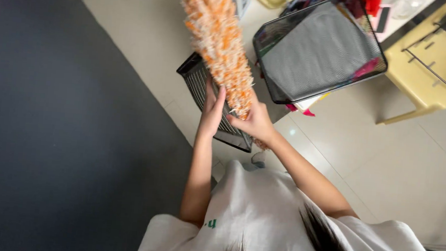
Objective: The person cleans a plastic organizer with a duster, then sprays a red cloth with a cleaning solution. They wipe down a black tripod stand and a mesh tray using the red cloth and duster.
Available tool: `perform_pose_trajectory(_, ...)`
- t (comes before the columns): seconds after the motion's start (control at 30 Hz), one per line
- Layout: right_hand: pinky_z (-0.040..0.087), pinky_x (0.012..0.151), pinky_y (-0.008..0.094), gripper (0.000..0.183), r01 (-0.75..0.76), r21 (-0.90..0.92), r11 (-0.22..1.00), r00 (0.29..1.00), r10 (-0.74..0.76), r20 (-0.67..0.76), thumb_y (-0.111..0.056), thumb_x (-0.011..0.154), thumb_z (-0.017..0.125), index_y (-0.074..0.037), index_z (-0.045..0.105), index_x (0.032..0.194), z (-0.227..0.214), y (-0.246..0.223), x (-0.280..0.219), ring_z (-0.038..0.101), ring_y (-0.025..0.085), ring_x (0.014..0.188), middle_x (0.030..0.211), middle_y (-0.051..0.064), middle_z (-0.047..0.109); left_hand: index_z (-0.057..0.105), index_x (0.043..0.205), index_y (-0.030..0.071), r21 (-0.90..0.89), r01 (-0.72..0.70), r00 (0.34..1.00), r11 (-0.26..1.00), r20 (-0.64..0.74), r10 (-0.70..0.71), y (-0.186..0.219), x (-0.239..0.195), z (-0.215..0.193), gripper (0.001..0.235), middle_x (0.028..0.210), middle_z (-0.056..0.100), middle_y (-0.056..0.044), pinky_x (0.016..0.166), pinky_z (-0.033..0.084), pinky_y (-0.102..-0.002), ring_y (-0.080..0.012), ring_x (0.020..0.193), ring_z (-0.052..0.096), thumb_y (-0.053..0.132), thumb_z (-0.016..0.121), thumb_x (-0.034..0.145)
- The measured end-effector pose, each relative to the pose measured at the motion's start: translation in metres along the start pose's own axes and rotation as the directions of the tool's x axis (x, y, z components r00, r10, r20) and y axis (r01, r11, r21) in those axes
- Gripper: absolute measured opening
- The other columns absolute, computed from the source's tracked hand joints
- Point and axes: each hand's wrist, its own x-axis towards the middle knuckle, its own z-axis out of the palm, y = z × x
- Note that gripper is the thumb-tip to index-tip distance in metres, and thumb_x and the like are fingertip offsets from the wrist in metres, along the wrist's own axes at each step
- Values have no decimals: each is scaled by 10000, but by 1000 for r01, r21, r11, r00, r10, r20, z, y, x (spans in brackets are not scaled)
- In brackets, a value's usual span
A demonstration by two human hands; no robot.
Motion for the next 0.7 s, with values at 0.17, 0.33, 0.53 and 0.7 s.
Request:
perform_pose_trajectory(0.17, 574, 758, 318, 557, -278, 86, 957, 933, 248, 262, -269, 942, 728, -56, 537, 1421, 28, 17, 11, 700, 165, 820, 990, 126, 739, 237, 1621, 20, -468, 123, 951, 875, -196, -238, -33, -8, -32, 663, 1643, 345, -197, 1186, 354, -417, -294, 1475, 390, 304, 491, 1079)
perform_pose_trajectory(0.33, 578, 719, 331, 313, -93, 95, 991, 951, 60, 303, -217, 1043, 661, -26, 643, 1290, 45, 55, 23, 694, 161, 787, 1010, 132, 742, 282, 1631, 19, -571, 18, 936, 821, -280, -215, -37, -36, -64, 589, 1630, 358, -229, 1179, 381, -450, -323, 1445, 425, 234, 478, 1118)
perform_pose_trajectory(0.53, 566, 571, 355, 296, -424, -306, 853, 852, 490, 184, -272, 1110, 647, 23, 675, 1120, 36, 105, 45, 695, 187, 592, 719, 113, 695, 248, 1633, 92, -686, -159, 973, 710, -229, -3, 11, -82, -103, 558, 1693, 285, -210, 1196, 407, -631, -439, 1502, 418, 317, 389, 1141)
perform_pose_trajectory(0.7, 556, 529, 332, 315, -136, -67, 989, 824, 150, 546, -204, 1000, 616, -21, 636, 1256, 39, 17, 31, 686, 159, 543, 650, 105, 695, 367, 1608, 19, -643, -149, 872, 751, -443, -206, -132, -118, -160, 502, 1614, 376, -340, 1150, 380, -692, -484, 1414, 461, 248, 431, 1165)
